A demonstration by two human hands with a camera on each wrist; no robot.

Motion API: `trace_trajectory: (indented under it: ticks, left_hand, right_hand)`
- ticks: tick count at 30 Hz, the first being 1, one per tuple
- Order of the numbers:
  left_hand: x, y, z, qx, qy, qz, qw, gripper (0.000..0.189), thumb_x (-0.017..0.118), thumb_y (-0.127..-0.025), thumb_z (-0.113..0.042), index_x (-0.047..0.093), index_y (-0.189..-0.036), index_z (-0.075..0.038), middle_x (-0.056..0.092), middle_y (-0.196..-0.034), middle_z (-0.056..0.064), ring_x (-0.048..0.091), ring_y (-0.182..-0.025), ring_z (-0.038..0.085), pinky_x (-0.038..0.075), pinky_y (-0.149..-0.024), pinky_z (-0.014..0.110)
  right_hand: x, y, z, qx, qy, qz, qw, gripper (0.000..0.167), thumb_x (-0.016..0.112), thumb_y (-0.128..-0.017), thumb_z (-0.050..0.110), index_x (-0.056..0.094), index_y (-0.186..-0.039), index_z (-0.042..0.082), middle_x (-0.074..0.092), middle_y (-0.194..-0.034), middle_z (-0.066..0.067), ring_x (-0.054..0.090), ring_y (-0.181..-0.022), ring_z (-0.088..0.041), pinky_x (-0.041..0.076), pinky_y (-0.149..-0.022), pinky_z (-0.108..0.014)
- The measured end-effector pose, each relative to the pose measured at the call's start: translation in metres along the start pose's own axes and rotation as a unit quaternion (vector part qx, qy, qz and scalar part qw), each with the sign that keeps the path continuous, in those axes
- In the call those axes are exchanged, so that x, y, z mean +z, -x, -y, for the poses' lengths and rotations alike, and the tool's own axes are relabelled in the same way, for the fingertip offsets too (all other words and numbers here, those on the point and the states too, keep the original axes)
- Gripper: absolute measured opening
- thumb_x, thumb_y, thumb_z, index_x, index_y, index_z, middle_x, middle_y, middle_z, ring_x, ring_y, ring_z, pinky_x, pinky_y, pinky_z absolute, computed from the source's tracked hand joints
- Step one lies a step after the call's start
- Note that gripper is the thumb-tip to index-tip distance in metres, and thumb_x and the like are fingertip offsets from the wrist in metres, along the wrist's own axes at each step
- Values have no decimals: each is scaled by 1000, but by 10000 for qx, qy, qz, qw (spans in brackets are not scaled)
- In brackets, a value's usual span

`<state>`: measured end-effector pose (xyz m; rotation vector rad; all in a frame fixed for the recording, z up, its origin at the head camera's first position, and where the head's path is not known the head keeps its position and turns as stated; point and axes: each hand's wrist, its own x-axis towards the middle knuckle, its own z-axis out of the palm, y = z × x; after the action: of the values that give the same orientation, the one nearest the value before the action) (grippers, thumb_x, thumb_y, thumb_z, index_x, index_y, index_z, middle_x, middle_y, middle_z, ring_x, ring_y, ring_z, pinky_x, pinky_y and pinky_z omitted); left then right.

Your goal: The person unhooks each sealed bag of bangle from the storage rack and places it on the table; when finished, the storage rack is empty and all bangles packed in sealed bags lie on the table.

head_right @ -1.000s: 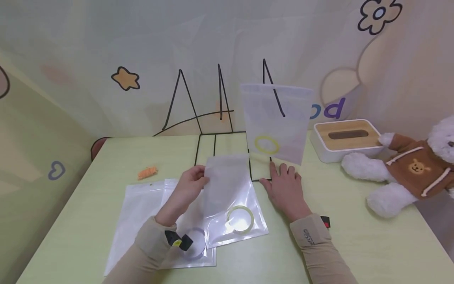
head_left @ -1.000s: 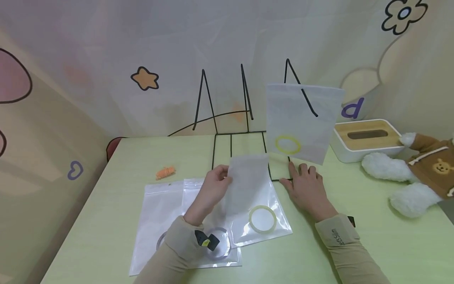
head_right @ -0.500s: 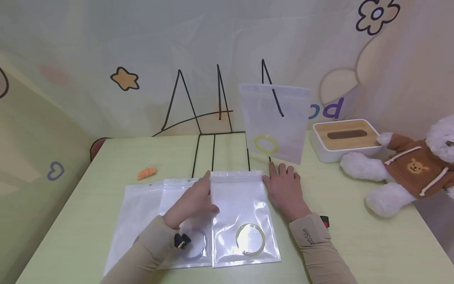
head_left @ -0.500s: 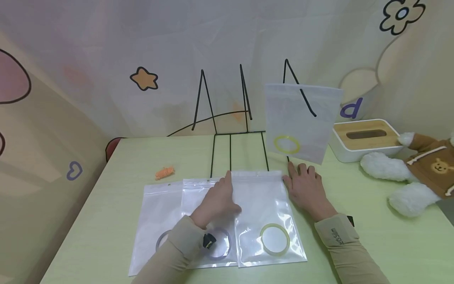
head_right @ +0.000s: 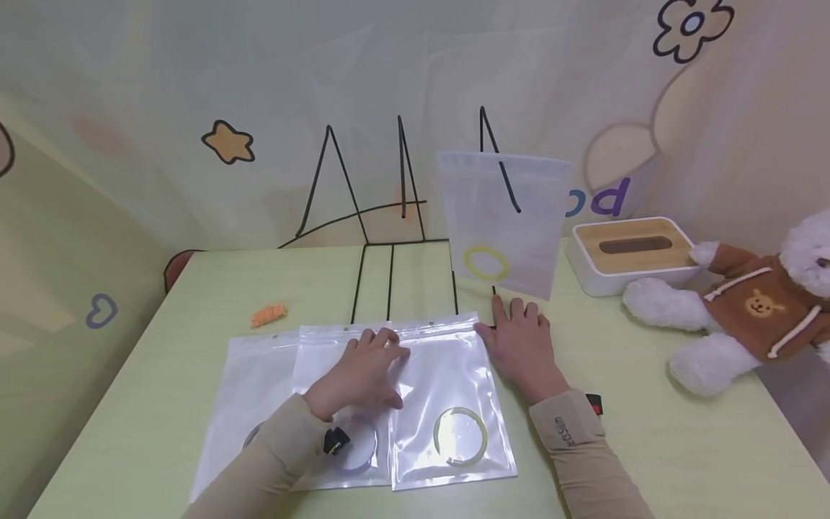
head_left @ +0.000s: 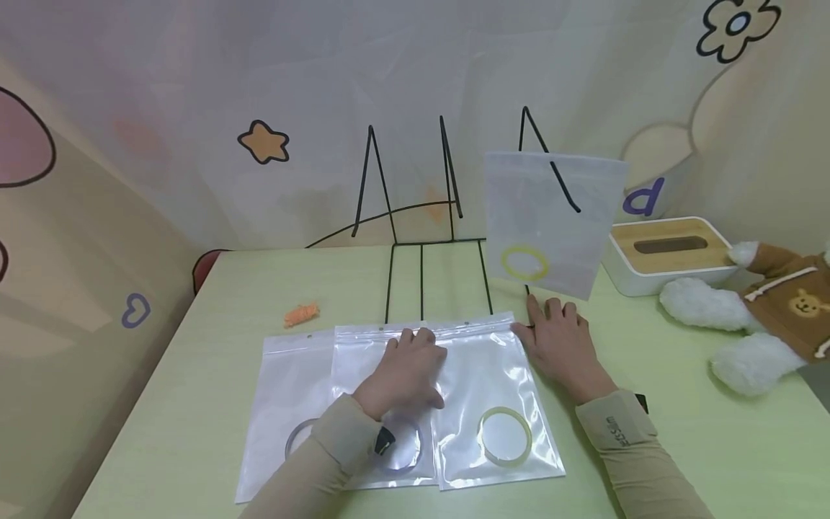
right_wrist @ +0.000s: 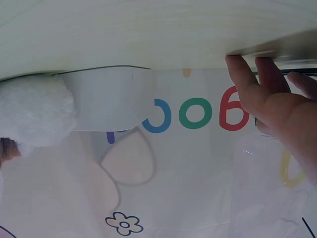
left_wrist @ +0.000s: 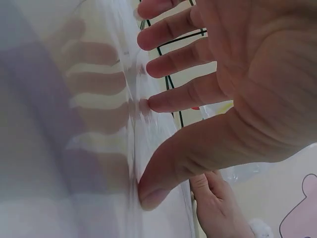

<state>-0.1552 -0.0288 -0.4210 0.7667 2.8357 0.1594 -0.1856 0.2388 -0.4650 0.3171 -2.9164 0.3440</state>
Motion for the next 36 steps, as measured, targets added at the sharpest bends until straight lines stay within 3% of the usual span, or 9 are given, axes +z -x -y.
trace_trajectory:
  ticks: [4,6,11,21,25,28,30,33,36]
  left_hand:
    - [2,1,1,63,64,18,10000,42,87,-64,-42,57,-84,-22,49,-121,4,42,-110,28,40,-85,45]
    - [2,3,2,58,277,86,9996,41,87,-66,-40,58,-89,-21,47,-131,7,40,-122,32,39,-92,53]
    - [4,9,1,12,742,335,9967,45,84,-73,-34,60,-107,-17,32,-152,16,26,-140,38,30,-101,69]
    - [3,24,2,222,457,320,9982,54,81,-76,-39,59,-121,-16,33,-152,16,32,-138,37,34,-101,65]
    - [5,27,5,413,419,218,9980,49,80,-76,-42,60,-114,-17,37,-149,15,37,-135,35,38,-99,62]
    - [1,28,10,461,783,87,9958,48,78,-78,-41,60,-114,-15,40,-145,15,40,-130,34,40,-97,59]
    - [-5,27,15,335,1135,-106,9929,57,77,-80,-41,58,-124,-10,40,-143,16,40,-128,34,41,-96,56]
    - [-22,23,27,-135,1707,-466,9841,78,77,-81,-39,44,-143,-4,34,-146,20,34,-132,37,35,-103,55]
    - [-38,17,45,-594,1886,-773,9772,83,74,-85,-37,34,-148,-2,26,-151,23,27,-137,39,27,-109,56]
  right_hand:
    - [-1,0,1,10,17,73,10000,63,44,-101,45,39,-145,0,43,-123,-32,41,-105,-52,38,-84,-65]
    - [-1,-1,1,28,4,130,9999,64,43,-101,45,38,-146,0,43,-124,-32,40,-107,-52,37,-85,-65]
    - [-4,0,1,28,-8,188,9998,65,44,-100,46,37,-146,0,42,-125,-33,39,-109,-53,37,-86,-66]
    - [-7,5,0,-167,-168,373,9990,70,49,-98,49,35,-146,0,41,-129,-33,38,-110,-54,36,-86,-67]
    - [-13,8,-4,-83,-450,724,9963,73,43,-100,52,31,-149,0,38,-137,-33,34,-119,-54,33,-92,-69]
    - [-23,9,-5,15,-767,1035,9917,73,40,-101,50,28,-150,-3,35,-142,-33,31,-125,-53,29,-96,-70]
    - [-33,12,-5,27,-967,1186,9882,72,41,-102,47,27,-150,-4,36,-142,-34,32,-127,-53,29,-97,-71]
    - [-45,19,-5,-113,-1245,1359,9828,70,43,-102,45,29,-148,-6,40,-138,-36,37,-125,-53,32,-97,-69]
    - [-60,28,-8,-174,-1608,1545,9747,69,44,-102,45,32,-147,-6,42,-137,-35,41,-125,-51,34,-100,-64]
